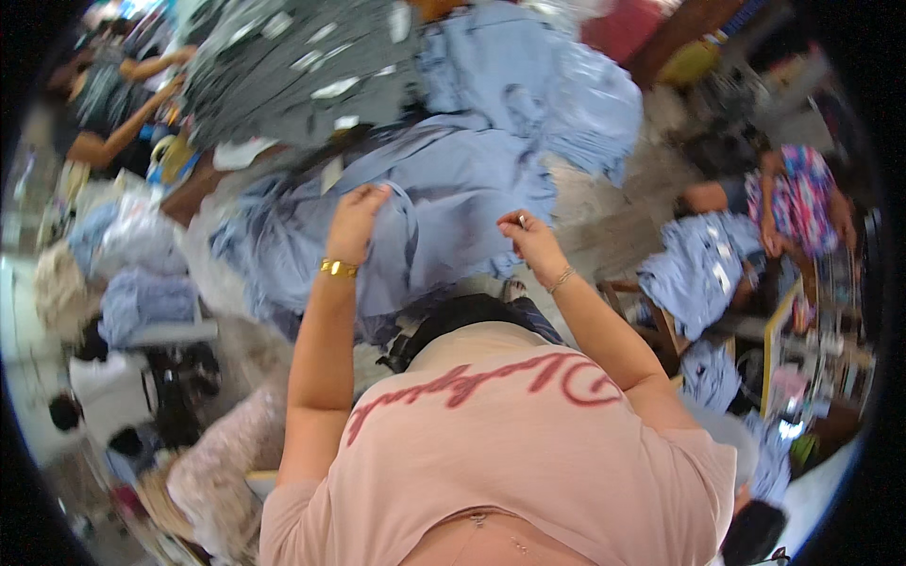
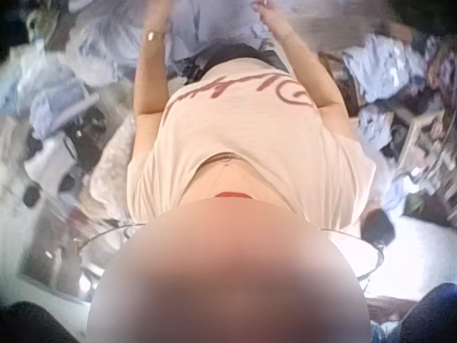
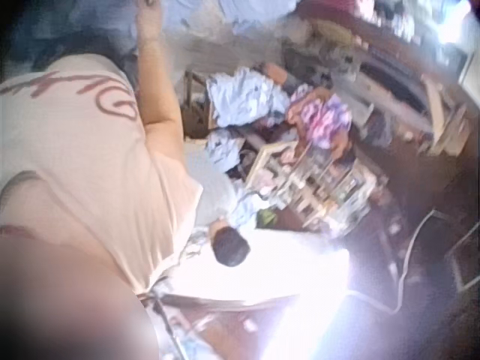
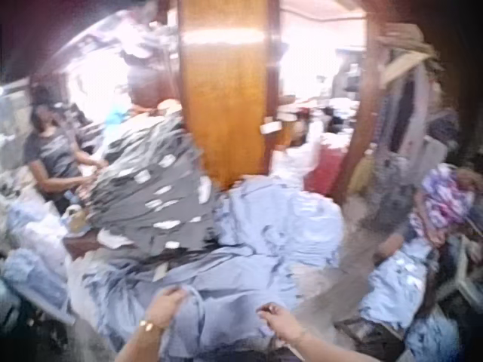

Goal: The person buttons the front placket of light blue shirts one by one. They pick up each shirt, align the buttonholes, fasten the buttons, and place the finished shirt on a growing stack. The workspace is cluttered with piles of shirts and sewing materials.

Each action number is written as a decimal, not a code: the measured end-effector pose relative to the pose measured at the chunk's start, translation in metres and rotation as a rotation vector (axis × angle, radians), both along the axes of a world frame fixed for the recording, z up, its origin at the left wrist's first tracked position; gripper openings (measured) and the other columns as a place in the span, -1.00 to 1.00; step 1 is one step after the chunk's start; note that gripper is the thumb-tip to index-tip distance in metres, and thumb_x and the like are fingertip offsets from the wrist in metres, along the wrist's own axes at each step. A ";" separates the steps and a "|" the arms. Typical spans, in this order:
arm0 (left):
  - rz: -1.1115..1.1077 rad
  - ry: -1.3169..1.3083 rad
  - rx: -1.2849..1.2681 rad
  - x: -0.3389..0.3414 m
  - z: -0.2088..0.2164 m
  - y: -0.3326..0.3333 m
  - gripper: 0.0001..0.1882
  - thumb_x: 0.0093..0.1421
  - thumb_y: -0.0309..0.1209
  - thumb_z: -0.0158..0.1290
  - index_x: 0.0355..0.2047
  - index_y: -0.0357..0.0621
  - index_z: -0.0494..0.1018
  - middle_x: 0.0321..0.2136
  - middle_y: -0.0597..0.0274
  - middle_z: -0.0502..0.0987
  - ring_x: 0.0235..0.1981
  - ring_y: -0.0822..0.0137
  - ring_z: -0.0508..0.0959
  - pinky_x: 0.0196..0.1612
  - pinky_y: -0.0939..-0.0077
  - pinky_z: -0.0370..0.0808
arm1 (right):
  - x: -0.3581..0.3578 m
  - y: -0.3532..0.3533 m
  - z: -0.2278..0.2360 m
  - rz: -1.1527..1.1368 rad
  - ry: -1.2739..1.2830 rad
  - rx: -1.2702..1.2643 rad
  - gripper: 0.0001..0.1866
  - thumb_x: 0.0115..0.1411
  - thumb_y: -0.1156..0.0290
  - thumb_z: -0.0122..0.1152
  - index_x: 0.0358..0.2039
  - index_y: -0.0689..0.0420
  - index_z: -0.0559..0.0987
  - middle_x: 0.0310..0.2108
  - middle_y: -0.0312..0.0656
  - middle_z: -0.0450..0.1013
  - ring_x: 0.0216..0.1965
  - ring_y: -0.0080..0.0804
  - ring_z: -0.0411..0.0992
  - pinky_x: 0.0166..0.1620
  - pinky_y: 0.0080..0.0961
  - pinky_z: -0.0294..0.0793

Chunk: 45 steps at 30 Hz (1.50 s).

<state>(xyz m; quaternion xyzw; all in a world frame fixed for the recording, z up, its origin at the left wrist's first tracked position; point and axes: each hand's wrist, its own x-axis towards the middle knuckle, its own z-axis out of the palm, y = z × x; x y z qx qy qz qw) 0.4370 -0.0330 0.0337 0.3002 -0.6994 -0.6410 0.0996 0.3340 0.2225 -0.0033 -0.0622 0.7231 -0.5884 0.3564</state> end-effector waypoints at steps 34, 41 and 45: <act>-2.250 0.253 0.530 0.022 0.032 0.543 -0.85 -0.01 -0.55 0.01 -0.37 -0.22 0.37 -0.52 0.42 0.40 -0.49 0.63 0.33 -0.41 0.76 0.28 | 0.301 0.252 0.084 -2.160 0.554 0.024 -0.89 0.05 0.45 0.15 -0.47 0.19 0.42 -0.57 -0.39 0.27 -0.66 -0.71 0.16 -0.60 -0.75 0.17; -2.410 -0.656 0.668 0.106 0.036 0.571 -0.84 0.08 -0.43 -0.01 -0.34 -0.20 0.33 -0.49 0.36 0.40 -0.53 0.61 0.37 -0.50 0.75 0.29 | 0.345 0.236 0.066 -2.315 0.744 0.476 -0.94 0.09 0.45 0.07 -0.42 0.15 0.44 -0.48 -0.33 0.33 -0.60 -0.67 0.23 -0.57 -0.73 0.24; -2.807 -0.336 0.763 0.159 0.074 0.622 -0.84 0.10 -0.43 -0.03 -0.30 -0.19 0.32 -0.45 0.40 0.40 -0.45 0.61 0.37 -0.43 0.75 0.32 | 0.400 0.274 0.091 -2.468 0.536 0.005 -0.90 0.11 0.39 0.05 -0.37 0.11 0.45 -0.61 -0.40 0.30 -0.69 -0.73 0.17 -0.64 -0.79 0.17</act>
